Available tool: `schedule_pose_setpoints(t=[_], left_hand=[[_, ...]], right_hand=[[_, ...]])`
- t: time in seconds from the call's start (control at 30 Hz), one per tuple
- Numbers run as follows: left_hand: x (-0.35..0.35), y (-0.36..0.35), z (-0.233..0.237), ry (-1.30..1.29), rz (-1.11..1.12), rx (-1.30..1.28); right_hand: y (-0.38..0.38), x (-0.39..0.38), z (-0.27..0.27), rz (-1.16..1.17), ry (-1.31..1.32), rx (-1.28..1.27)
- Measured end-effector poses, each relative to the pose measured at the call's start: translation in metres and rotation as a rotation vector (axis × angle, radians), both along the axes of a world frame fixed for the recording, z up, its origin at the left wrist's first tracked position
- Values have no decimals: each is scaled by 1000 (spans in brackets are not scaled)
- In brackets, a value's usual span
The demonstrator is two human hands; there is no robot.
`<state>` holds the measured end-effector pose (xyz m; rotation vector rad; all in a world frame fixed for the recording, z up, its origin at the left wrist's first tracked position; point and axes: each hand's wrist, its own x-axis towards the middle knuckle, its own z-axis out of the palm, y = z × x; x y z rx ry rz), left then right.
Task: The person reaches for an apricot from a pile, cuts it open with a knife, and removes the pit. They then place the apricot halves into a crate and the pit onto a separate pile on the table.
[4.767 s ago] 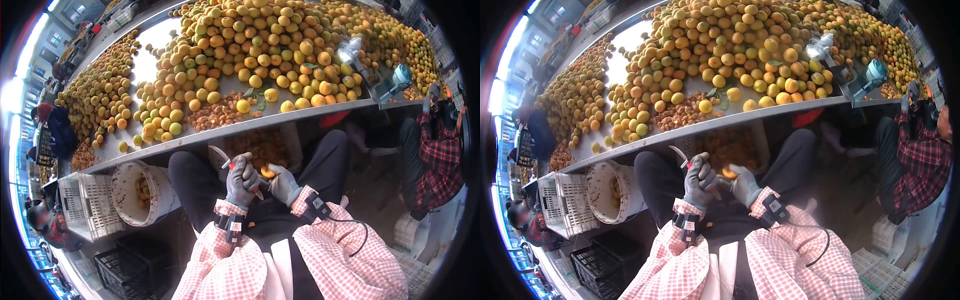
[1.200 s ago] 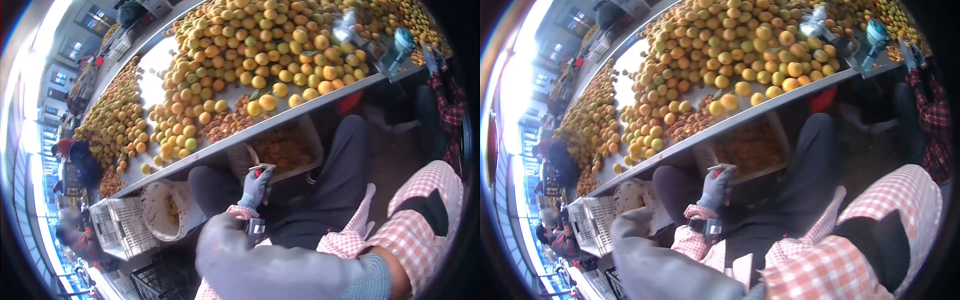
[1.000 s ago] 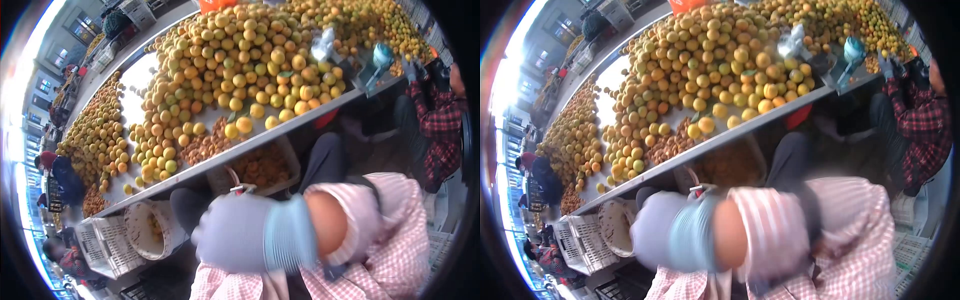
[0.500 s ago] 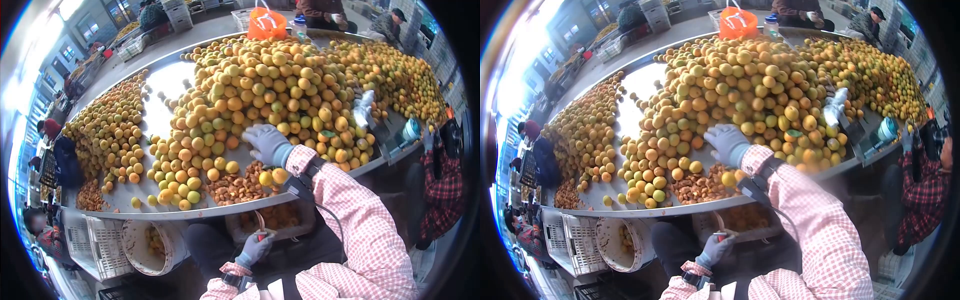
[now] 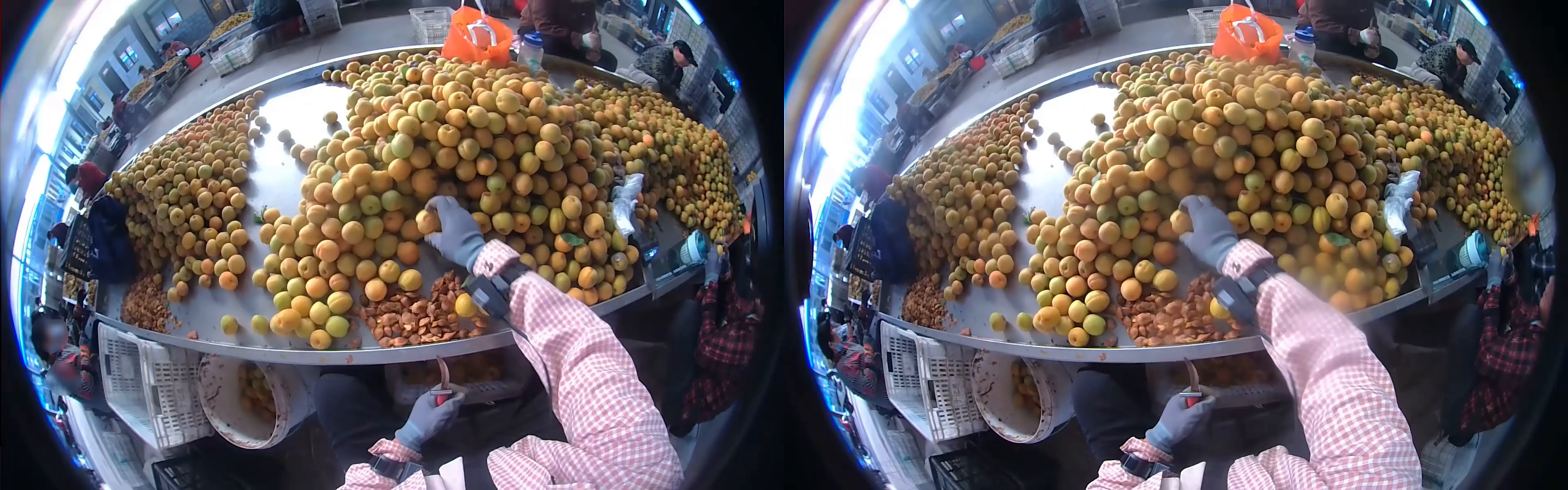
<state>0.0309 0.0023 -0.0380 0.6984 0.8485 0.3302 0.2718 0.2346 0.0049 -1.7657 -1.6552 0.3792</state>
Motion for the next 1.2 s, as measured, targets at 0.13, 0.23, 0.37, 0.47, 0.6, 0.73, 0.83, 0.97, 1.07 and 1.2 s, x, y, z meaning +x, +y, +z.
schedule_pose_setpoints(t=[0.13,0.23,0.37,0.47,0.6,0.73,0.83,0.97,1.07,1.2], left_hand=[[3,6,19,26,72,-1],[1,10,38,56,121,80],[1,2,25,233,111,494],[2,-16,24,533,-67,1062],[11,-33,44,889,-505,1479],[19,-44,51,985,-620,1533],[16,-52,52,697,-559,1592],[5,-56,59,64,-433,572],[-4,-50,80,-100,-245,-80],[8,-55,87,15,-231,492]], right_hand=[[-77,1,18,159,150,233],[-158,-5,35,150,404,-32],[-258,-19,23,154,934,-495],[-309,-32,39,56,1254,-760],[-354,-58,28,-46,1337,-566],[-371,-70,16,-149,1392,-411],[-376,-68,9,-136,1330,-276],[-388,-53,7,-35,1477,-301],[-390,-40,15,65,1738,-276],[-393,-39,25,135,1617,-192]])
